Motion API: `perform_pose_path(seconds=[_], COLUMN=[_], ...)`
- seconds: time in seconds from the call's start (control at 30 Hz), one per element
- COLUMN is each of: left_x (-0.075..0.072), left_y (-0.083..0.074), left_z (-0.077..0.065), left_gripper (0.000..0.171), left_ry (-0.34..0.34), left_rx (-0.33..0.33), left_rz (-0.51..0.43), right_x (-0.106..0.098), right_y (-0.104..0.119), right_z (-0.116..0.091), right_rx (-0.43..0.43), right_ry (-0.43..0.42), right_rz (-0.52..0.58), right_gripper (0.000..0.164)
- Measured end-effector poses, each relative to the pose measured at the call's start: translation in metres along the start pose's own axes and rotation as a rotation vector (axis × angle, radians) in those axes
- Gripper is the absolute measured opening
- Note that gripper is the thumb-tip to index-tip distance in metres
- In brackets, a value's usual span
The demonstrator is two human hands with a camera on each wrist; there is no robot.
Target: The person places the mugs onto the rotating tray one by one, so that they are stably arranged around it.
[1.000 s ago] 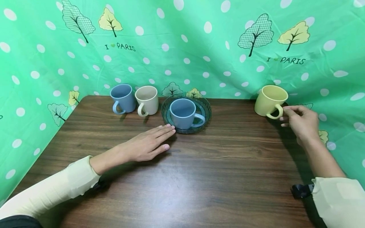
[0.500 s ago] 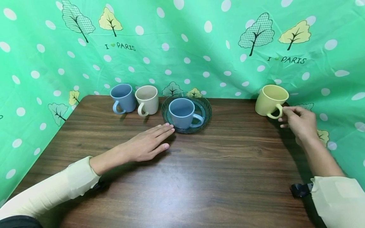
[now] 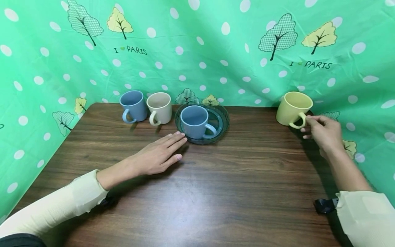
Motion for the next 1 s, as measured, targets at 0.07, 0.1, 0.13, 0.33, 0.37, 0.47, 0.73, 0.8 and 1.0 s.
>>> perform_pose_path(seconds=[0.07, 0.1, 0.13, 0.33, 0.37, 0.47, 0.73, 0.8, 1.0], left_x=[0.000, 0.000, 0.000, 0.000, 0.000, 0.000, 0.000, 0.000, 0.000], left_y=[0.001, 0.001, 0.001, 0.002, 0.003, 0.003, 0.005, 0.006, 0.007], left_z=[-0.001, -0.001, -0.001, -0.002, -0.002, -0.002, -0.002, -0.002, -0.001], left_gripper=[0.064, 0.064, 0.064, 0.063, 0.063, 0.063, 0.063, 0.063, 0.064], left_ry=[0.001, 0.001, 0.000, -0.016, -0.020, -0.026, -0.037, -0.041, -0.055], left_rx=[-0.008, -0.011, -0.013, -0.017, -0.018, -0.027, -0.049, -0.049, -0.058], left_rz=[0.001, 0.000, 0.001, 0.006, 0.008, 0.012, 0.008, 0.009, 0.008], right_x=[0.000, 0.000, 0.000, 0.001, 0.001, 0.002, 0.003, 0.005, 0.012], right_y=[0.000, 0.000, 0.000, -0.002, -0.002, -0.003, -0.002, -0.003, -0.006], right_z=[0.000, 0.001, 0.001, 0.001, 0.001, 0.000, -0.001, 0.000, 0.002], right_rx=[-0.002, -0.002, -0.001, 0.010, 0.010, 0.007, 0.004, 0.000, -0.023], right_ry=[0.004, 0.007, 0.009, 0.034, 0.039, 0.052, 0.083, 0.095, 0.142], right_rz=[-0.004, -0.007, -0.008, 0.028, 0.031, 0.019, 0.021, 0.017, 0.048], right_gripper=[0.018, 0.018, 0.018, 0.016, 0.016, 0.016, 0.021, 0.022, 0.020])
Point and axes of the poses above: each hand's wrist, its own z-axis towards the middle knuckle, its own x-axis out of the palm, y = z × x, the point moved 3 cm from there along z, towards the middle knuckle, and after that the axes turned 7 degrees about -y, right-handed, at the moved point
